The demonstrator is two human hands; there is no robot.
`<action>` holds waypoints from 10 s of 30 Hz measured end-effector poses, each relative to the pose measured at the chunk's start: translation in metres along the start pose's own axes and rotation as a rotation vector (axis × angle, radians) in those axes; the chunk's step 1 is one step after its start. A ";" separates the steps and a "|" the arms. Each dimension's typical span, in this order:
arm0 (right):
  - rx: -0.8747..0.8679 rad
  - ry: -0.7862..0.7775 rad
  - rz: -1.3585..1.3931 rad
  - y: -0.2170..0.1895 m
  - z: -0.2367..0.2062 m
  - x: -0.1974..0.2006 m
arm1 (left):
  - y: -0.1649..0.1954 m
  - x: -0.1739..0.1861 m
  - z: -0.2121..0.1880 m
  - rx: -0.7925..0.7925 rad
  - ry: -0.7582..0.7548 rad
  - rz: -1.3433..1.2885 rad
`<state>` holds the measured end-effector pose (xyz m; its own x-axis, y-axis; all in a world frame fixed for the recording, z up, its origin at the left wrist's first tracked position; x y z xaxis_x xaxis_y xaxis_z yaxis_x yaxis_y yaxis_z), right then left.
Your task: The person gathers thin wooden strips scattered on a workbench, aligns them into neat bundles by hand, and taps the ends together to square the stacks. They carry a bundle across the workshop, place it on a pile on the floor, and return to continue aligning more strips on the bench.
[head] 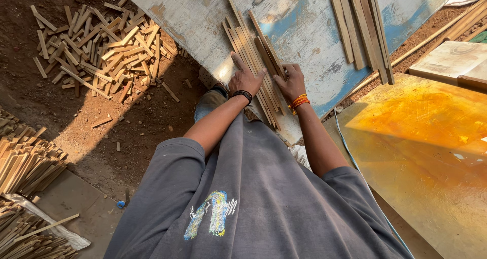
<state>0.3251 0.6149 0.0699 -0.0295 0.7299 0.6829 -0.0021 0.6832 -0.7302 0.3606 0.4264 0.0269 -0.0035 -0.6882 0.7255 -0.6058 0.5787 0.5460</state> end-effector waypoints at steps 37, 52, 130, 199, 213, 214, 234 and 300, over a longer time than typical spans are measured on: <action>0.054 0.124 -0.220 -0.007 0.025 -0.013 | -0.014 -0.008 -0.026 -0.026 -0.073 0.026; 0.350 -0.171 -0.478 -0.020 -0.045 -0.045 | -0.009 0.122 0.124 -0.482 0.381 -0.341; -0.359 0.974 1.350 0.079 -0.075 0.170 | 0.044 0.016 -0.032 -0.254 -0.274 -1.247; 0.405 0.102 -0.690 -0.045 0.118 -0.115 | -0.217 0.130 0.055 -0.340 -0.059 -0.019; 0.397 0.120 -0.762 -0.033 0.144 -0.121 | -0.204 0.187 0.180 -0.568 -0.210 -0.033; 0.404 0.124 -0.771 -0.033 0.144 -0.120 | -0.198 0.188 0.182 -0.614 -0.196 -0.035; 0.476 0.185 -0.708 -0.019 0.178 -0.098 | -0.149 0.184 0.164 -0.880 -0.041 0.287; 0.344 0.227 -0.668 -0.006 0.239 -0.093 | -0.195 0.156 0.183 -0.709 -0.045 0.282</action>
<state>0.0893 0.5370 0.0064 0.2916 0.1789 0.9397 -0.2582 0.9606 -0.1027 0.3329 0.1259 -0.0428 -0.1242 -0.4816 0.8675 0.0784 0.8668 0.4924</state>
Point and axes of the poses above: each hand's wrist, its own z-axis towards the middle knuckle, its own x-axis out of the back of the hand, y = z × x, the point moved 9 cm from there along z, towards the middle knuckle, and after that the axes turned 12 degrees about y, right-handed, at the moved point
